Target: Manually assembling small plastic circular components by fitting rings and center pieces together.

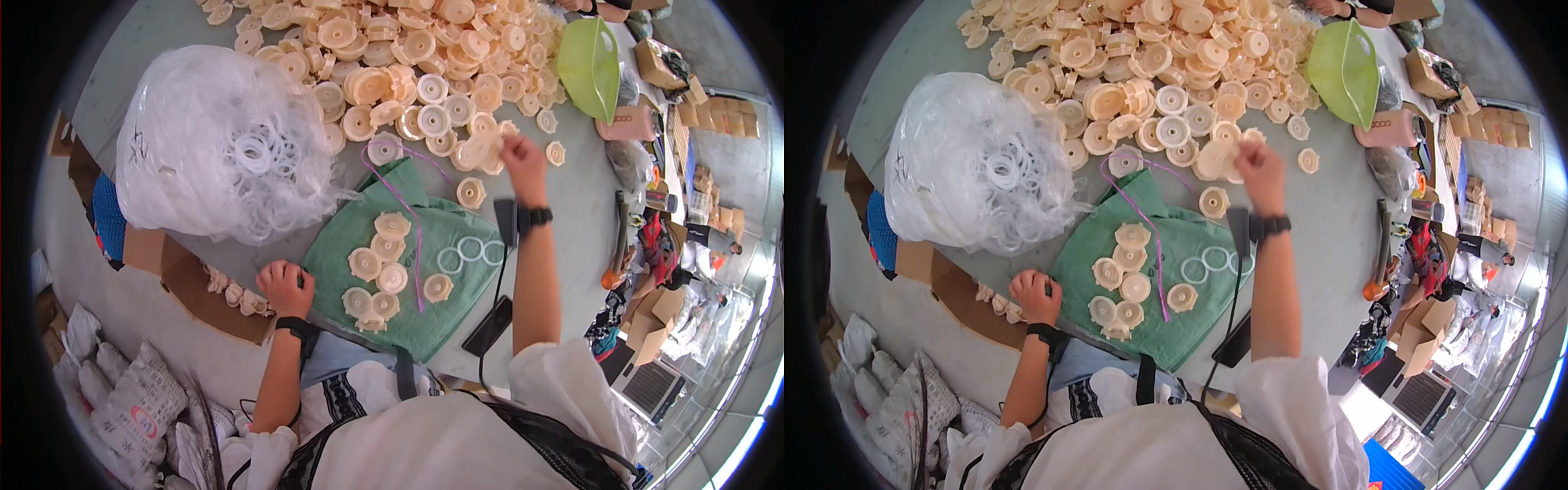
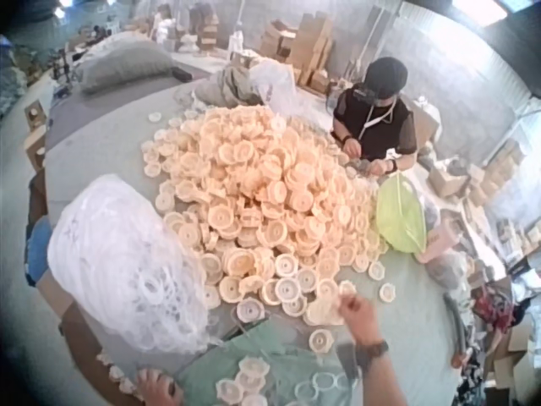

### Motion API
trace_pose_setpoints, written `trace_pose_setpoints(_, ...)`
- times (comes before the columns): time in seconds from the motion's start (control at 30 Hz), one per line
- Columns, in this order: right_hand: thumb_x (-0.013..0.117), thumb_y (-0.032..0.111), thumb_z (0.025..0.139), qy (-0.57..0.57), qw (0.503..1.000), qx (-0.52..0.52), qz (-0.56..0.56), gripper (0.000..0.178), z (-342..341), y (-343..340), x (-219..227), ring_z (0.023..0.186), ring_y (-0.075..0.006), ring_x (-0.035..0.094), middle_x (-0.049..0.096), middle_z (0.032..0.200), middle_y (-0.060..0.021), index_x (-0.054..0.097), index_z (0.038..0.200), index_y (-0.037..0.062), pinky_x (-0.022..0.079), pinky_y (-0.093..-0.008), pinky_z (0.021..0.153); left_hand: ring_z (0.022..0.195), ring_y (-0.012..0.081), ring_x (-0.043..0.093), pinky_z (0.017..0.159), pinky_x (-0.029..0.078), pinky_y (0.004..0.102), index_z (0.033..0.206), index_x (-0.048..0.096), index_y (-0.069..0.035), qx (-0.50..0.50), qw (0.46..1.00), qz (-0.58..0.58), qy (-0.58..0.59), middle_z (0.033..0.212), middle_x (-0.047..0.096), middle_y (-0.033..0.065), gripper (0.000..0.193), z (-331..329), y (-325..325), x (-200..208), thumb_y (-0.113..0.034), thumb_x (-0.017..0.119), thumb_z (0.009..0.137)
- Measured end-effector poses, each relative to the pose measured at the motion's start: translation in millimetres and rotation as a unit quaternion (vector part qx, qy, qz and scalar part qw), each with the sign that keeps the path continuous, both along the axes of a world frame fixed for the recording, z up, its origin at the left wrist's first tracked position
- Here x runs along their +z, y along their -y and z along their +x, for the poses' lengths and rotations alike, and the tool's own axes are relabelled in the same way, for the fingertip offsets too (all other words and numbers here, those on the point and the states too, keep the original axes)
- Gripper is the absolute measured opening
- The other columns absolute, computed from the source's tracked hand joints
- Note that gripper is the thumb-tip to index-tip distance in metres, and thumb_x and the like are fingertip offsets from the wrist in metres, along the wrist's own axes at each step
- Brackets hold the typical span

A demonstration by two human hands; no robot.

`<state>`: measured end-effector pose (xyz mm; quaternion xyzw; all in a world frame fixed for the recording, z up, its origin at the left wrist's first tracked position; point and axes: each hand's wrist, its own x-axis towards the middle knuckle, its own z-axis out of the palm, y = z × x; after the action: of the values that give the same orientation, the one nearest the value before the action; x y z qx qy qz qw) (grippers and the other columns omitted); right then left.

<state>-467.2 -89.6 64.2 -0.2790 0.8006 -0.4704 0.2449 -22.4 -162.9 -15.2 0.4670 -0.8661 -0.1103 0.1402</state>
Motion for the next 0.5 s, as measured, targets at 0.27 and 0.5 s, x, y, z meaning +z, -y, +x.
trace_pose_setpoints(0.27, 0.071, 0.011, 0.076, 0.046, 0.971, 0.212, 0.099, 0.026, 65.4, -24.8, 10.8, 0.08, -0.013, 0.059, 0.063, 0.089, -0.0036, 0.064, 0.1, 0.006, 0.048, -0.0284, 0.076, 0.093, 0.0299, 0.046, 0.086, 0.034, 0.045, 0.07, 0.051, -0.01, 0.002, 1.0, 0.005, -0.006, 0.088, 0.05, 0.0065, 0.011, 0.8, 1.7, 0.8, -0.014, 0.061, 0.067)
trace_pose_setpoints(0.5, 0.067, 0.03, 0.08, -0.348, 0.936, 0.019, 0.053, 0.037, -117.8, 73.8, -19.9, 0.121, -0.0338, 0.045, 0.053, 0.127, -0.0147, 0.063, 0.112, 0.0112, 0.036, -0.0423, 0.1, 0.091, 0.0309, 0.046, 0.085, 0.034, 0.0455, 0.07, 0.049, -0.009, -0.01, 1.0, -0.007, -0.011, 0.086, 0.049, 0.0085, 0.013, -3.3, -1.0, -0.3, -0.013, 0.061, 0.065)
